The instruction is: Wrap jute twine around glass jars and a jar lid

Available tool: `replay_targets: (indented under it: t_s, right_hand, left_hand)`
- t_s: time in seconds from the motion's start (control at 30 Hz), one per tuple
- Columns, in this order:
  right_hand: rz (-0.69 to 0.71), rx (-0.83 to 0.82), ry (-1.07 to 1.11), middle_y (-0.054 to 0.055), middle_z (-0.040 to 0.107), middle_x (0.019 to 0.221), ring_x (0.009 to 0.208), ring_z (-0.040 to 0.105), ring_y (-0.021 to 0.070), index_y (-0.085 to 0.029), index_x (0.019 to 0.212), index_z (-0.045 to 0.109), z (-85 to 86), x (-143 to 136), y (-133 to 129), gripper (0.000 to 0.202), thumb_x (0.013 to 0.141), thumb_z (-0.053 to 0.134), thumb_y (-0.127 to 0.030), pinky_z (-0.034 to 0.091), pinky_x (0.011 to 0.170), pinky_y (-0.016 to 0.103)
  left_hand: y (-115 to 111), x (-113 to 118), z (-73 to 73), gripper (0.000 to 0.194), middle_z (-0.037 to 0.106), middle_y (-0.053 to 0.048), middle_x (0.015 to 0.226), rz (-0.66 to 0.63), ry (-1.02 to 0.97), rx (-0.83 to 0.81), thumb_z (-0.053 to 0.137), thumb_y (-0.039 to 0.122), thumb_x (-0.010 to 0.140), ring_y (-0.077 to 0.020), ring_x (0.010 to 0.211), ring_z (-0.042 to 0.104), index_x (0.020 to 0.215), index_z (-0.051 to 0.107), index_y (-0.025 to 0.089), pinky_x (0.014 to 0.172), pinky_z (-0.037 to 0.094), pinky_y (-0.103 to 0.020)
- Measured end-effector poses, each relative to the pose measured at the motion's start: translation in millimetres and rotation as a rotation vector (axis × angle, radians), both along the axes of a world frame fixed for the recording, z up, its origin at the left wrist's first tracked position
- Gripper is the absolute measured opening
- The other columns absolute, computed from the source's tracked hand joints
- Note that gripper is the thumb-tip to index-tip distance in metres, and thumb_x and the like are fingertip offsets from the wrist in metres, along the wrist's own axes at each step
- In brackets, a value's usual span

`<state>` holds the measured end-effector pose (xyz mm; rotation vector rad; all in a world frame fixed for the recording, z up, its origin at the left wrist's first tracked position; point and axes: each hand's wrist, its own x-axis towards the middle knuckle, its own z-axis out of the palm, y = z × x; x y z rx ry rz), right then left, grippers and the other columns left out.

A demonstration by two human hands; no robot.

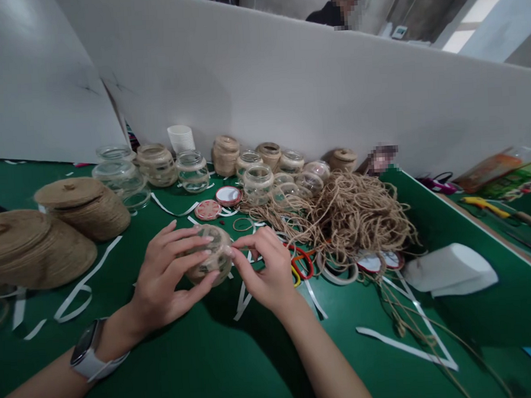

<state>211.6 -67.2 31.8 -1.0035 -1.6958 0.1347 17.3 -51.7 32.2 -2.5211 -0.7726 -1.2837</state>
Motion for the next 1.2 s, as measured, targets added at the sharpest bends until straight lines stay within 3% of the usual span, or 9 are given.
replay_targets:
  t_s: [0.17,0.4,0.7,0.8,1.0,1.2]
  right_hand:
    - [0.01,0.006,-0.012,-0.004,0.049,0.063,0.059,0.046,0.011,-0.019,0.08,0.063,1.3,-2.3,-1.0,0.007,0.087,0.064,-0.018,0.037,0.058,0.026]
    - [-0.003,0.013,-0.034,-0.004,0.047,0.062,0.059,0.046,0.0111,-0.019,0.083,0.063,-0.1,-2.8,-1.0,0.005,0.088,0.063,-0.018,0.036,0.057,0.026]
    - [-0.036,0.042,-0.052,-0.003,0.054,0.063,0.057,0.046,0.0106,-0.019,0.082,0.064,-0.2,-5.9,-0.8,0.008,0.089,0.062,-0.02,0.037,0.057,0.027]
    - [-0.037,0.032,-0.052,-0.003,0.055,0.064,0.058,0.046,0.0109,-0.02,0.082,0.064,-0.2,-5.8,-0.8,0.007,0.089,0.062,-0.02,0.037,0.058,0.027]
    - [-0.048,0.032,-0.044,-0.003,0.056,0.064,0.058,0.047,0.0114,-0.02,0.081,0.063,-1.9,-4.5,0.4,0.007,0.088,0.065,-0.021,0.037,0.058,0.028]
    - [-0.066,0.043,-0.041,-0.003,0.055,0.064,0.058,0.047,0.0117,-0.02,0.079,0.062,-3.4,-4.6,0.9,0.009,0.087,0.066,-0.021,0.037,0.057,0.027]
  left_hand:
    - [0.8,-0.6,-3.0,0.047,0.065,-0.015,0.119,0.036,0.033,-0.041,0.064,0.011,0.08,-0.0258,0.116,0.061,0.126,0.053,0.012,0.109,0.041,-0.049]
    - [4.2,-2.2,-3.5,0.039,0.069,-0.012,0.114,0.045,0.03,-0.052,0.071,0.022,0.082,-0.0263,0.115,0.063,0.118,0.059,0.015,0.109,0.041,-0.05]
    - [2.9,0.1,1.0,0.035,0.07,-0.009,0.111,-0.059,-0.024,-0.141,0.066,0.015,0.081,-0.026,0.117,0.061,0.116,0.06,0.018,0.11,0.04,-0.05]
    - [2.1,0.2,-1.9,0.036,0.067,-0.011,0.117,-0.023,-0.025,-0.104,0.065,0.014,0.081,-0.0277,0.121,0.058,0.116,0.06,0.018,0.109,0.041,-0.052]
    - [2.0,-1.7,-5.1,0.04,0.068,-0.009,0.108,0.012,-0.006,-0.046,0.067,0.013,0.08,-0.0243,0.107,0.063,0.118,0.059,0.019,0.106,0.044,-0.049]
    - [4.6,-4.2,-2.8,0.04,0.069,-0.008,0.112,-0.029,0.022,-0.091,0.062,0.009,0.082,-0.026,0.118,0.059,0.121,0.059,0.019,0.112,0.037,-0.052]
